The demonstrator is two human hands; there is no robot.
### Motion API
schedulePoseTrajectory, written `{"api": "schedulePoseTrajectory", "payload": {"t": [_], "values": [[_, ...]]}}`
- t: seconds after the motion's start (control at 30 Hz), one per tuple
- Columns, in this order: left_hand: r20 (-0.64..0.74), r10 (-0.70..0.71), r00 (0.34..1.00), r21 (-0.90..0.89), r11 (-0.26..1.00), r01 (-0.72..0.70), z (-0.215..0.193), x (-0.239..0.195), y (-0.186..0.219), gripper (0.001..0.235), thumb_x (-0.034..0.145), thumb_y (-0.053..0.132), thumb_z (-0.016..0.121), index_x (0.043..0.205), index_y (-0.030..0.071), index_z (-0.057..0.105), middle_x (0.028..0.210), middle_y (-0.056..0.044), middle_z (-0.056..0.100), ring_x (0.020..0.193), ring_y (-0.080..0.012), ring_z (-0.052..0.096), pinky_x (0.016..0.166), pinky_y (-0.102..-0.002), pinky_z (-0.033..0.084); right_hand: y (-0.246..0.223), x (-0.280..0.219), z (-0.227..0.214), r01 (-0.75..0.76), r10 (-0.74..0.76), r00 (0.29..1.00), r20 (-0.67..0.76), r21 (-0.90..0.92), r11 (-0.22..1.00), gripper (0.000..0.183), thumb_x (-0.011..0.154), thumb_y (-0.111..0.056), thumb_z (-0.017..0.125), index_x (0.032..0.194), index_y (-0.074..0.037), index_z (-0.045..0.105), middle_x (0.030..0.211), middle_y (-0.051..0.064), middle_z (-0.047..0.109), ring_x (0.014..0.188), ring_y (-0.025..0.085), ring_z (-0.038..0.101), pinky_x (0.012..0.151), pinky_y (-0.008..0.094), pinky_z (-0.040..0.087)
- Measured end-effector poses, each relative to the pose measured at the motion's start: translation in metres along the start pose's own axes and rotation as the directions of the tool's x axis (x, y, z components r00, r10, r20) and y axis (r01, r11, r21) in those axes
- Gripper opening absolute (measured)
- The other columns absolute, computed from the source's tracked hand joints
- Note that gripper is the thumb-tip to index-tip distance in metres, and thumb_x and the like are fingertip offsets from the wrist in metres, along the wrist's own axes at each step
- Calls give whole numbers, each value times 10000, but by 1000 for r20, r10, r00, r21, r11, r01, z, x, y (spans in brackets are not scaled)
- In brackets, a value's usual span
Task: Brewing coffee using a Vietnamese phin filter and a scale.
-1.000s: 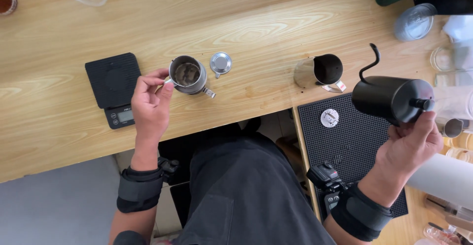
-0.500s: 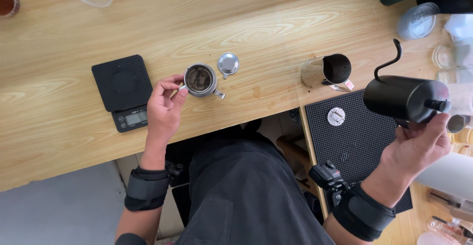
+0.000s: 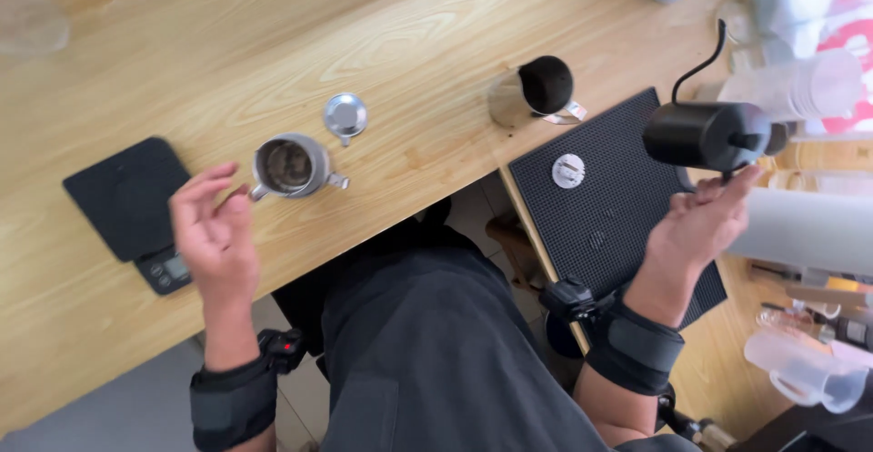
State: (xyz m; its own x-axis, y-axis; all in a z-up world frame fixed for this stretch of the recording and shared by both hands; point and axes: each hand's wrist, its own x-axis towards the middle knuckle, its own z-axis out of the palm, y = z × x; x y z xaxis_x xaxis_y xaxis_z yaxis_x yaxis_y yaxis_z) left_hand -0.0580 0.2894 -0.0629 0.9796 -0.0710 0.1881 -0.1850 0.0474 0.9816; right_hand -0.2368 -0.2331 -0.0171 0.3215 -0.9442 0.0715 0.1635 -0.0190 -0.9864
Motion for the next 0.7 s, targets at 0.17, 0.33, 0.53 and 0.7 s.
{"api": "schedulePoseTrajectory", "payload": {"t": [0.17, 0.33, 0.53, 0.7], "values": [[-81, 138, 987, 156, 980, -124, 18, 12, 48, 272, 1169, 204, 629, 1244, -4, 470, 1381, -145, 524, 1166, -155, 572, 984, -249, 558, 8, -23, -6, -115, 127, 987, -102, 109, 987, 268, 1107, -381, 553, 972, -159, 620, 726, -55, 445, 605, 52, 380, 518, 219, 296], [-39, 281, 959, 254, 931, -263, 28, 21, 70, 303, 1208, 238, 623, 1227, -24, 471, 1319, -117, 506, 1088, -164, 591, 927, -245, 582, 51, -26, -50, -203, 215, 962, -168, 84, 976, 337, 1120, -413, 492, 905, -169, 582, 736, -60, 478, 634, 61, 422, 587, 234, 367], [107, 419, 902, 346, 835, -428, 39, 37, 72, 215, 1233, 157, 624, 1127, -6, 533, 1258, -140, 574, 957, -172, 588, 820, -266, 511, 82, -32, -73, -315, 318, 937, -147, 39, 948, 425, 1128, -460, 450, 837, -162, 538, 728, -59, 507, 594, 71, 407, 638, 251, 426], [125, 395, 910, 298, 860, -414, 37, 41, 63, 191, 1244, 152, 600, 1168, -7, 526, 1237, -110, 553, 1030, -187, 612, 903, -274, 530, 100, -39, -74, -335, 338, 924, -178, 51, 941, 430, 1126, -452, 438, 842, -146, 542, 734, -38, 519, 602, 86, 440, 660, 277, 485]]}}
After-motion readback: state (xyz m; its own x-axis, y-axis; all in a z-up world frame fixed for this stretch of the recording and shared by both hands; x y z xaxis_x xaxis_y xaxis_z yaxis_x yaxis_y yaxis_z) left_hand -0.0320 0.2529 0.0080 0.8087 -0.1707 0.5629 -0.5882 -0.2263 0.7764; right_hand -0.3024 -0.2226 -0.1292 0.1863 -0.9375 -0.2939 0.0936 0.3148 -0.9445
